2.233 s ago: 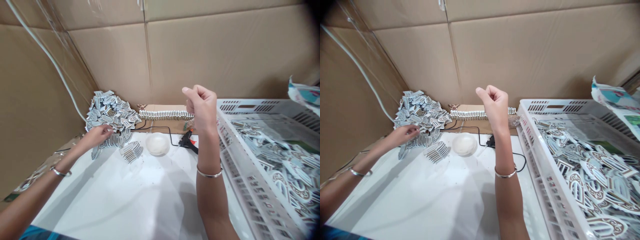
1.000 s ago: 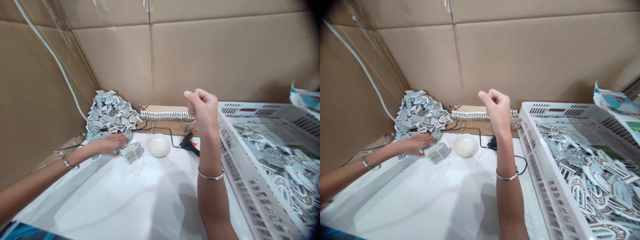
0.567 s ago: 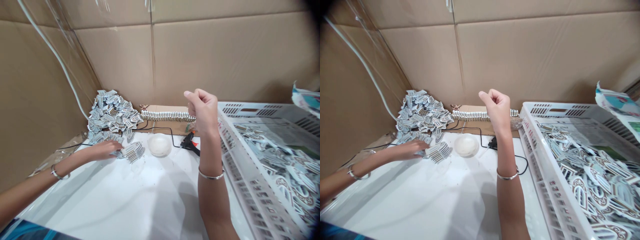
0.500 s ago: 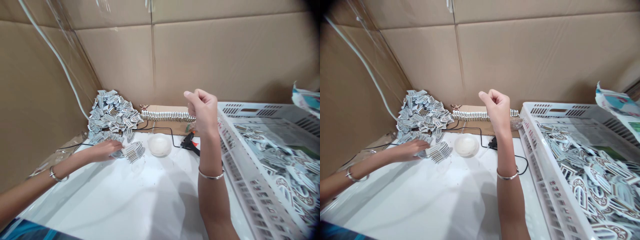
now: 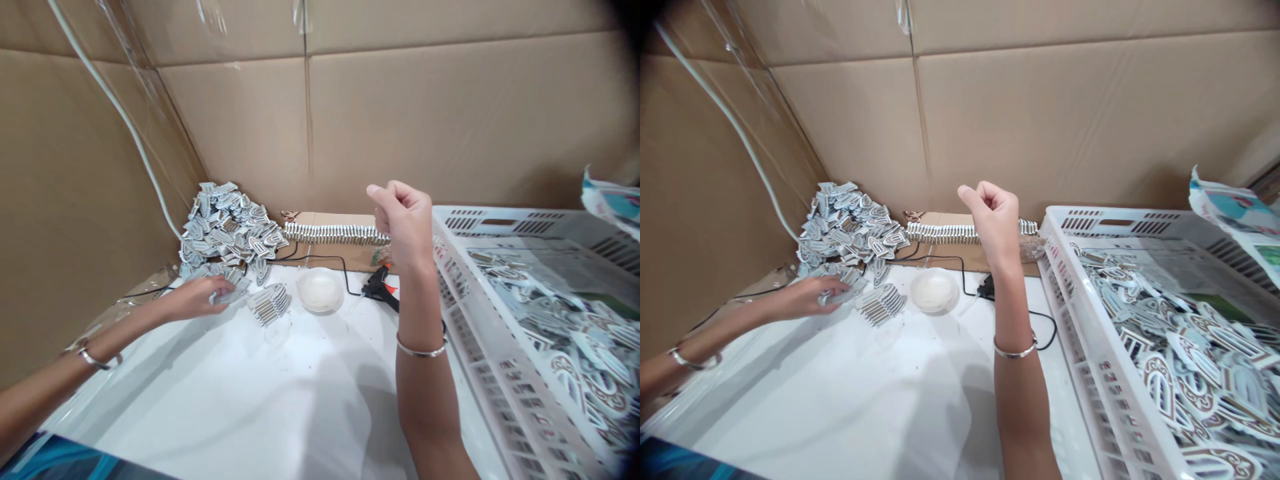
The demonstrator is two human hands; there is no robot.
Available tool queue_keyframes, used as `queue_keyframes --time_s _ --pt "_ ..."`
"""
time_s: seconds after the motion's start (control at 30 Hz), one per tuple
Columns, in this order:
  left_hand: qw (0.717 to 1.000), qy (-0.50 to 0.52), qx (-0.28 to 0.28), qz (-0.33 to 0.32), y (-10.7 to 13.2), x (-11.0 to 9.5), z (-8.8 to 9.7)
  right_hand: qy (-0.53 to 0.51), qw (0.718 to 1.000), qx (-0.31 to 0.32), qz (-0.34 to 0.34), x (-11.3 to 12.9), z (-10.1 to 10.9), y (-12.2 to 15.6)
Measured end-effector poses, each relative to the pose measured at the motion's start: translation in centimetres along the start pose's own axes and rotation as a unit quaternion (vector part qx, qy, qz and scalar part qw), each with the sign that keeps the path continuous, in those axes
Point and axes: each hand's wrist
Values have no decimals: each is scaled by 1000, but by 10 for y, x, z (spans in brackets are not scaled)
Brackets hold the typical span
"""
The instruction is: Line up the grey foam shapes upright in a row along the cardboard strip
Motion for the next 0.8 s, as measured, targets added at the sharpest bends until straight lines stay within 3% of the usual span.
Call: queue_keyframes --time_s 0.17,0.37,0.8 --pt "992 90 -75 43 0 -25 34 -5 1000 1 -3 1 -1 1" --pt "993 53 -106 7 -11 -71 33 -11 1000 -4 -7 3 1 1" --pt "996 49 -77 14 -23 -76 21 -13 1000 -5 -2 3 8 -1"
Point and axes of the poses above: each hand's wrist, its own y-axis away from the middle knuckle, its own z-axis out of the back of the hand, x = y × z, and after that the axes turned 2 degrees about -z, right-handed
